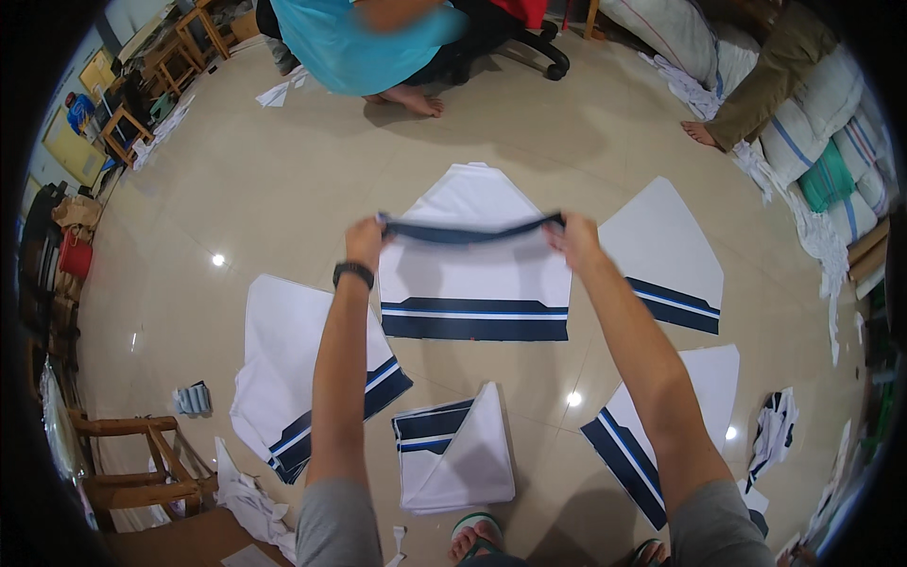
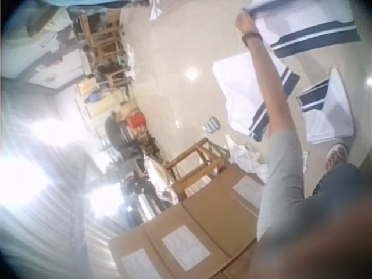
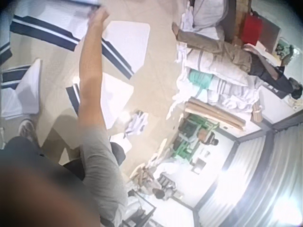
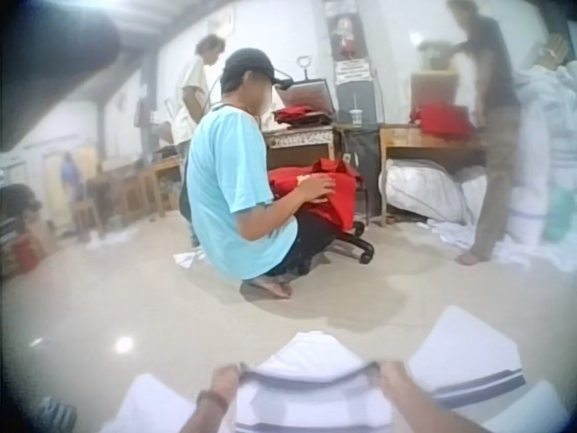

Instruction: The person uses a yellow electric cutter to trim a white fabric piece on a table, then moves to the floor to align and attach dark blue striped fabric strips to multiple white fabric pieces. The person repeatedly picks up, positions, and smooths the strips onto the white pieces.

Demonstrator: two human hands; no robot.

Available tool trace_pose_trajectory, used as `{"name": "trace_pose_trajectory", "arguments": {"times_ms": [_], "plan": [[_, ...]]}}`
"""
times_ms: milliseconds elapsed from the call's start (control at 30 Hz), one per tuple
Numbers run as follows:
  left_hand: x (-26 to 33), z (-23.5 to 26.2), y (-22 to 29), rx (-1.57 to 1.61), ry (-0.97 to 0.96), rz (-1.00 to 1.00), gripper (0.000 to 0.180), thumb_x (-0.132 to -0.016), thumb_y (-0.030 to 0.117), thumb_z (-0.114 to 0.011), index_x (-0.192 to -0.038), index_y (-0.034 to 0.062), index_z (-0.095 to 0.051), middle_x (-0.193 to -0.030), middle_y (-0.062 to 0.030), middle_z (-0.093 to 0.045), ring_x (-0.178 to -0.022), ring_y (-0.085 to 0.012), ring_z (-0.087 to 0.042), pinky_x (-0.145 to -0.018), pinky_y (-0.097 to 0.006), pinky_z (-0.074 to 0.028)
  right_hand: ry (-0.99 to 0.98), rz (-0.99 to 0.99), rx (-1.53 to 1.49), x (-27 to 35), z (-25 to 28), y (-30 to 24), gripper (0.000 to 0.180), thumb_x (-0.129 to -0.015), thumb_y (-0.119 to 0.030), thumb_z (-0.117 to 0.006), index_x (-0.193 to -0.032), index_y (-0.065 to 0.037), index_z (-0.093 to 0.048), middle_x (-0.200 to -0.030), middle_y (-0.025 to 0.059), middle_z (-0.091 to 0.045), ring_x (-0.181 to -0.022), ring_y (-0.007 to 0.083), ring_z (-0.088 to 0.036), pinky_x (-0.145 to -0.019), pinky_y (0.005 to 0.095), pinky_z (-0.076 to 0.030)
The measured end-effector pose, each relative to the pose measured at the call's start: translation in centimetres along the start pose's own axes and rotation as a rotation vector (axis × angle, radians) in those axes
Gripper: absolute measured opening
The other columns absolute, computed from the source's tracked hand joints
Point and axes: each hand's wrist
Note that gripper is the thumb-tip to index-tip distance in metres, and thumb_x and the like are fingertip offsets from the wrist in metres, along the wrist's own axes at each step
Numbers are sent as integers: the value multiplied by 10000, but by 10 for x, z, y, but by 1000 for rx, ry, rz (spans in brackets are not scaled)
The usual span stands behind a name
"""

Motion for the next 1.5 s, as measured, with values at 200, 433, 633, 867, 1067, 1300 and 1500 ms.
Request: {"name": "trace_pose_trajectory", "arguments": {"times_ms": [200,433,633,867,1067,1300,1500], "plan": [[-16,-79,137,368,-45,-208,186,-992,123,-464,-1113,14,-554,-1067,-90,-576,-1032,-208,-587,-868,-462,-549,-100,303,-237,15,-57,-134,236,-974,-231,-527,-1161,-88,-535,-1177,55,-571,-1059,197,-614,-911,407,-339],[14,-53,111,416,-113,-228,195,-1011,106,-441,-1169,29,-527,-1115,-86,-580,-1031,-187,-592,-894,-450,-540,-226,289,-286,45,-23,-87,254,-970,-231,-542,-1175,-82,-519,-1097,55,-583,-1077,215,-595,-890,414,-351],[36,-21,19,48,83,-5,206,-967,112,-521,-1127,3,-592,-1025,-51,-612,-984,-186,-602,-852,-398,-528,-13,60,-133,42,15,13,303,-959,-202,-579,-1210,-37,-542,-1071,66,-579,-930,213,-625,-782,385,-443],[73,57,-62,-166,14,67,312,-928,13,-594,-1232,-55,-584,-1073,-97,-640,-941,-161,-619,-817,-322,-549,166,14,156,72,58,102,205,-939,-78,-631,-1090,61,-625,-905,112,-654,-680,164,-652,-587,267,-549],[122,69,-61,-369,19,29,319,-876,6,-688,-1172,-89,-613,-968,-124,-669,-825,-163,-655,-757,-291,-584,175,157,358,104,86,119,167,-922,-73,-663,-1015,65,-659,-810,111,-680,-610,147,-650,-526,251,-534],[141,65,-63,-422,19,-8,296,-862,31,-705,-1124,-93,-642,-919,-132,-684,-782,-159,-659,-711,-271,-574,220,335,561,105,108,134,121,-874,-66,-704,-923,43,-711,-737,96,-697,-592,133,-647,-563,268,-521],[145,62,-59,-576,74,-21,289,-850,43,-700,-1104,-87,-651,-894,-128,-695,-728,-145,-649,-655,-255,-536,250,435,694,112,109,133,115,-831,-53,-712,-914,24,-733,-782,122,-726,-717,182,-705,-689,291,-551]]}}
Point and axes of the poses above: each hand's wrist, its own x-axis away from the middle knuckle, its own z-axis out of the back of the hand, y = z × x
